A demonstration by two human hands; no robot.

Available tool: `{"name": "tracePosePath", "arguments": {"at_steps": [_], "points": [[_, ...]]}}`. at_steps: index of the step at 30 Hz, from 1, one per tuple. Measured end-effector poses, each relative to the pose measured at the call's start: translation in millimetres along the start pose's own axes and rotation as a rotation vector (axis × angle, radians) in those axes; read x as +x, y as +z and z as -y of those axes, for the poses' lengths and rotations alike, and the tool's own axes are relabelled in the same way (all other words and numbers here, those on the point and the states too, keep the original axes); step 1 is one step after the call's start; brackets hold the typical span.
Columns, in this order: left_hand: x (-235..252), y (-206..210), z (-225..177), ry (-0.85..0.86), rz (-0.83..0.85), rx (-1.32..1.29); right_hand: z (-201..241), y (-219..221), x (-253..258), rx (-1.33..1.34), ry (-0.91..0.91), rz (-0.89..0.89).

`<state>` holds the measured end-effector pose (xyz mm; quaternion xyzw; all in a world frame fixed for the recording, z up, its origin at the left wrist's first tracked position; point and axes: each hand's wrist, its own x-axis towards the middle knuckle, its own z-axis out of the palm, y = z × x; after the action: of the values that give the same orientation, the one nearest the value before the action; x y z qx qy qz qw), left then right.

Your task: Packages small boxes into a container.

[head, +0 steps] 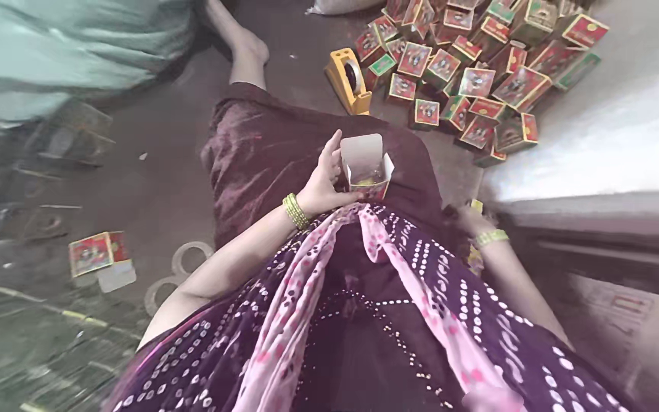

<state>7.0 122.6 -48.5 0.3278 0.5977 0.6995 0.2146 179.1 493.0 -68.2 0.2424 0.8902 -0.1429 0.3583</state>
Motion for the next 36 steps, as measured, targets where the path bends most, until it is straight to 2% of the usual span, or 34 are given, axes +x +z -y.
{"name": "tracePosePath", "arguments": {"at_steps": [3,6,10,12,15,17,18,20,22,24,25,27,30,34,36], "points": [[-3.9,-0.6,10.8,-0.127,0.054,-0.007,12.5,8.9,-16.6,-0.080,0.019,-0.003],[-3.2,4.1,17.8,-0.214,0.143,0.053,4.5,20.7,-13.3,-0.036,-0.013,-0.103],[-2.7,1.8,14.3,-0.196,0.123,0.066,6.6,5.7,-18.5,0.128,0.027,-0.364],[-4.2,-2.3,15.1,-0.174,0.069,0.034,20.9,-14.1,-28.3,0.321,0.034,-0.516],[-5.7,-10.2,13.7,-0.199,-0.053,0.064,57.4,-39.4,-43.7,0.781,-0.287,-0.744],[-5.4,-14.7,17.7,-0.179,-0.111,0.081,98.5,-54.4,-59.5,0.985,-0.581,-0.743],[-4.9,-16.2,19.7,-0.166,-0.127,0.089,119.7,-59.4,-68.2,0.994,-0.730,-0.713],[-4.7,-17.4,21.8,-0.141,-0.119,0.118,159.2,-64.9,-83.0,0.784,-0.972,-0.724],[-6.1,-16.9,18.7,-0.141,-0.088,0.143,189.7,-66.5,-87.0,0.384,-1.133,-0.792],[-7.7,-15.7,15.2,-0.163,-0.077,0.129,210.2,-61.8,-81.2,0.105,-1.184,-0.836],[-8.5,-15.8,15.3,-0.170,-0.075,0.110,216.3,-58.0,-75.9,0.050,-1.187,-0.835],[-9.4,-18.5,17.8,-0.137,-0.080,0.087,221.7,-53.8,-66.0,0.015,-1.178,-0.828],[-9.0,-18.9,22.7,0.013,-0.080,0.083,218.2,-55.9,-58.0,0.002,-1.154,-0.840],[-8.1,-18.7,22.2,0.141,0.010,0.290,212.3,-60.6,-49.2,0.043,-1.098,-0.813],[-7.9,-17.8,19.0,0.219,0.022,0.344,211.3,-62.2,-44.8,0.165,-1.123,-0.758]]}}
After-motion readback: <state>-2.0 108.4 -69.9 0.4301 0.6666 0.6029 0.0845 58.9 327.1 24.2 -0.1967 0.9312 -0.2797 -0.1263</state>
